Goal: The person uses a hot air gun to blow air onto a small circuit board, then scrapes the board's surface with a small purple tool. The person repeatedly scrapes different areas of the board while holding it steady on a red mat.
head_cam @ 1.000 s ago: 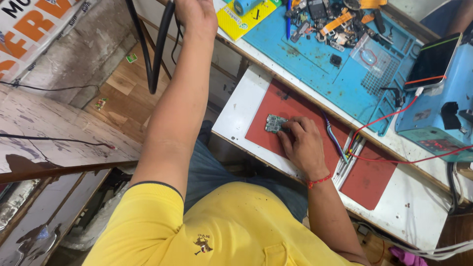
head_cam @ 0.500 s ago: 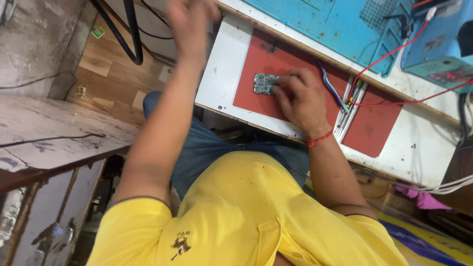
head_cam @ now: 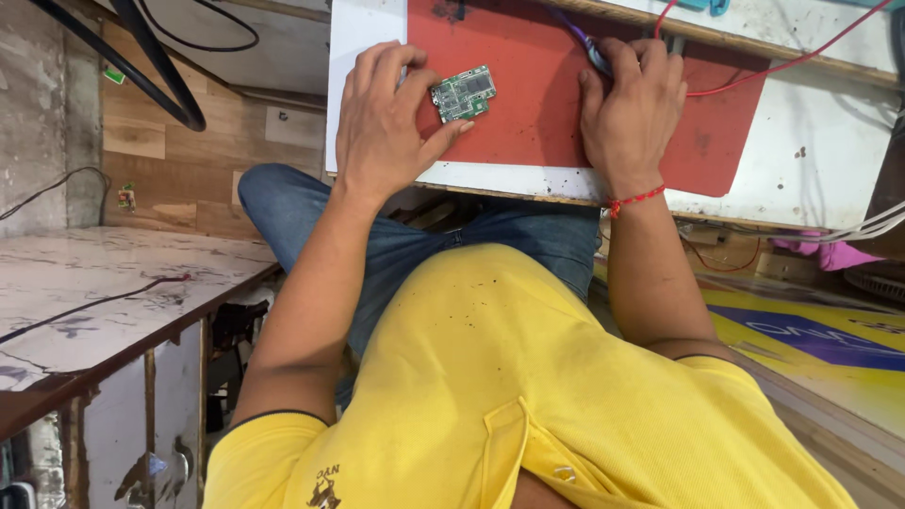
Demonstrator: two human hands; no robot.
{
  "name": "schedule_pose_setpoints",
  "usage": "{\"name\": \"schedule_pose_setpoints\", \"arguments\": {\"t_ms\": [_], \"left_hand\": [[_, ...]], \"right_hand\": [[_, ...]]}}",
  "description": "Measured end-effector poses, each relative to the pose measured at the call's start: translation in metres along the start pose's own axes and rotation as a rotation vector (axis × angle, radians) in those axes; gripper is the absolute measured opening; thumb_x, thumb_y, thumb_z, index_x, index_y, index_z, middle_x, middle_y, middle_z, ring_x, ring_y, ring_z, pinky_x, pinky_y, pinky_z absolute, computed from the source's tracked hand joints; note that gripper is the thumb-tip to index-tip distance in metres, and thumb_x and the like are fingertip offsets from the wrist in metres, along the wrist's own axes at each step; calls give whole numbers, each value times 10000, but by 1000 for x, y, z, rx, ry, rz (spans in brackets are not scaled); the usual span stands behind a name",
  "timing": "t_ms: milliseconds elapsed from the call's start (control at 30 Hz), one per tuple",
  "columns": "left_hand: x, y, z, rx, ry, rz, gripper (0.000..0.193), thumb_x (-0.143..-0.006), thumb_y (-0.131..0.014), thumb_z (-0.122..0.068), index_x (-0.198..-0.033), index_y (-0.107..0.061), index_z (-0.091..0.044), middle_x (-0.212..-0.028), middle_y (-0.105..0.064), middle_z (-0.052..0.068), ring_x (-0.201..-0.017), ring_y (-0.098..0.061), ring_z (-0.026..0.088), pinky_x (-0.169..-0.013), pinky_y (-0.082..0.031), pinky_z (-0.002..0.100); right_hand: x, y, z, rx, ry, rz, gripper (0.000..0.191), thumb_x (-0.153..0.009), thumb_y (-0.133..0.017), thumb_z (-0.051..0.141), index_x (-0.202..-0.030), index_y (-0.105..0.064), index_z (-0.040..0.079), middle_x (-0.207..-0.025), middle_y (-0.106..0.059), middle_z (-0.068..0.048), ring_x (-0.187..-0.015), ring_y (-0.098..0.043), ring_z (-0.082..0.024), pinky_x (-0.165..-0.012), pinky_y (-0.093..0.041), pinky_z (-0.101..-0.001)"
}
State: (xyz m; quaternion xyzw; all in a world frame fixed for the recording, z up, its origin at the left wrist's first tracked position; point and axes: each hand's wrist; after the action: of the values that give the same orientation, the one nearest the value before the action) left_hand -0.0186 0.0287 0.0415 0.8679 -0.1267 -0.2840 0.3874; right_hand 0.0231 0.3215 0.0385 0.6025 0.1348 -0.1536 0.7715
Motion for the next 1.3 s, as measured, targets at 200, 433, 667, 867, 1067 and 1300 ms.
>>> {"name": "schedule_pose_setpoints", "arguments": {"t_ms": [200, 433, 667, 867, 1067, 1300], "left_hand": [[11, -4, 7, -46, -65, -45, 491, -830, -903, -408, -1112, -715, -52, -1275, -571, 112, -1267, -495, 333, -1042, -409, 485], [5, 6, 6, 17, -50, -4, 472, -862, -893, -370, -1160, -721, -47, -1256, -584, 96, -1229, -525, 304, -1039, -415, 471], [11, 5, 9, -5, -41, -65, 460, -872, -889, -380, -1116, -719, -28, -1240, -586, 95, -1179, -539, 299, -994, -438, 448], [11, 7, 9, -21, -27, -89, 430, -873, -885, -366, -1082, -723, -27, -1210, -593, 84, -1154, -548, 286, -961, -447, 440], [10, 9, 9, -20, -45, -102, 441, -864, -887, -345, -1106, -719, -17, -1202, -592, 88, -1144, -549, 281, -978, -443, 434], [13, 5, 12, -15, -34, -90, 444, -866, -898, -340, -1121, -723, -20, -1204, -596, 81, -1141, -553, 270, -980, -445, 424]], "right_hand": [[12, 11, 15, -142, 95, 80, 95, -1019, -709, 36, -1113, -701, 46, -1144, -586, -111, -1038, -591, -331, -883, -466, -464], [15, 24, 39, -540, 39, 220, 90, -1143, -580, 43, -1185, -634, -15, -1032, -629, -112, -871, -602, -227, -769, -499, -330], [1, 22, 56, -827, -252, 545, 286, -1135, -495, 97, -1372, -630, 12, -954, -650, 4, -759, -531, -61, -684, -478, -222], [-5, 32, 70, -894, -341, 658, 373, -1096, -478, 65, -1460, -558, 59, -985, -627, 1, -719, -541, -50, -661, -480, -214], [-7, 29, 89, -766, -223, 651, 352, -1055, -457, 0, -1344, -657, 30, -1033, -612, -30, -672, -568, -84, -611, -502, -255], [1, 22, 86, -645, -91, 605, 338, -1069, -511, -9, -1368, -663, 33, -1006, -587, -118, -742, -596, -196, -685, -510, -333]]}}
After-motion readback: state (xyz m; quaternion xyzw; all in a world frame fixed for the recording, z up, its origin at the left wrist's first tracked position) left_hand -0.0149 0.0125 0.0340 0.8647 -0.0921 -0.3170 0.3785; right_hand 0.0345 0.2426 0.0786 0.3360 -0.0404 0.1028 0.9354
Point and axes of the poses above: each hand's wrist, its own x-axis away from the middle knuckle, its own y-axis out of the back of the hand, z = x × y
